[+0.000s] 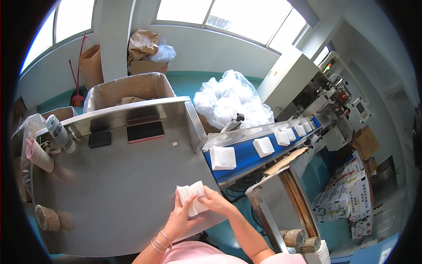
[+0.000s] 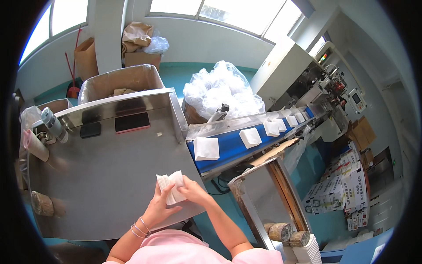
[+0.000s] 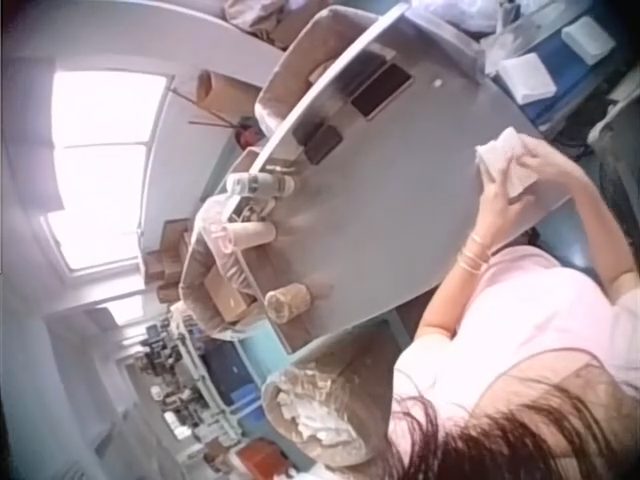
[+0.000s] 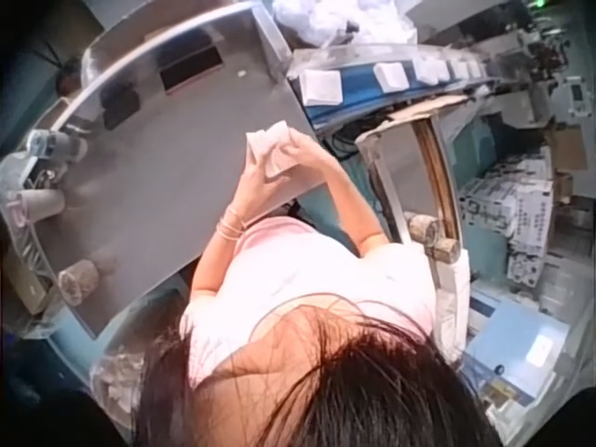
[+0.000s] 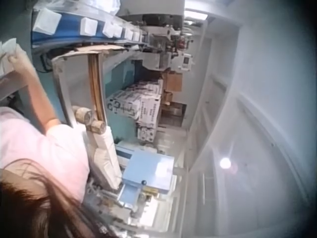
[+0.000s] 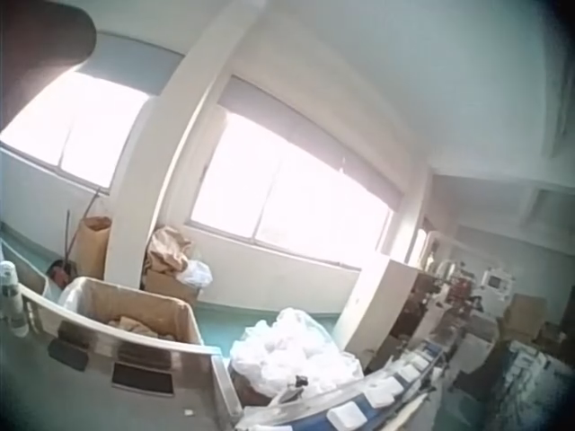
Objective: Collect, inspect, and arrange stacks of folded paper napkins from a production machine.
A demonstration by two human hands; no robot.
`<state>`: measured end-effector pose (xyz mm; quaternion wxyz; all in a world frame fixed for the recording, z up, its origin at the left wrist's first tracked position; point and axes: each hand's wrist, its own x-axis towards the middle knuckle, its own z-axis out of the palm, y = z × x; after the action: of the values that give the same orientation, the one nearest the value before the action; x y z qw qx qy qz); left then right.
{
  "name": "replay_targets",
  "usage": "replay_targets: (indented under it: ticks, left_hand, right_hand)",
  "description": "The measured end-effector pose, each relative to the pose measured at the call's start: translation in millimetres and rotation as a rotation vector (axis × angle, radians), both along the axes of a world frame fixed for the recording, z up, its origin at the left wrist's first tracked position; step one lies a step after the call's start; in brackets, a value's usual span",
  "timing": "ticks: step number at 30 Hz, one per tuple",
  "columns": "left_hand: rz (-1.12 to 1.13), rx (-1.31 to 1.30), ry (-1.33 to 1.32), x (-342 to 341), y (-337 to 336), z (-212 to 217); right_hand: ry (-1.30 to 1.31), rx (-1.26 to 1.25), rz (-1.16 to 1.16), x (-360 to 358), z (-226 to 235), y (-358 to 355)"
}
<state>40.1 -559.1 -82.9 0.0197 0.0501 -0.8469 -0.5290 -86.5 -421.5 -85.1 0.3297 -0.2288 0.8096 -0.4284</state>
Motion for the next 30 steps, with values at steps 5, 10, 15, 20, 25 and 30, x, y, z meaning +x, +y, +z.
replay_targets:
  ticks: [5, 10, 15, 20, 25, 30]
  left_hand:
    - [0.01, -0.035, -0.035, 2.6, -1.9, 0.8]
    - [0.007, -0.022, -0.067, 1.6, -0.9, 4.2]
    - [0.001, -0.018, -0.034, 2.0, 1.1, 1.3]
    - [0.03, -0.037, 0.045, 0.4, 3.6, -10.0]
    - [0.066, 0.085, 0.085, -8.1, 7.9, -13.6]
    - [-0.018, 0.393, 0.148, -6.2, 10.5, -21.3]
  right_hand:
    - [0.108, 0.233, -0.008, -26.3, -11.1, 23.0]
    - [-0.243, -0.1, -0.298, -47.1, -39.5, 50.3]
    - [-0.408, -0.212, -0.391, -50.2, -41.3, 58.8]
    - [-0.493, -0.64, -0.469, -40.1, -40.7, 53.8]
    - [0.307, -0.34, 0.27, 28.2, -30.2, 23.2]
    - [0.179, -0.514, -0.258, 35.2, -64.7, 14.2]
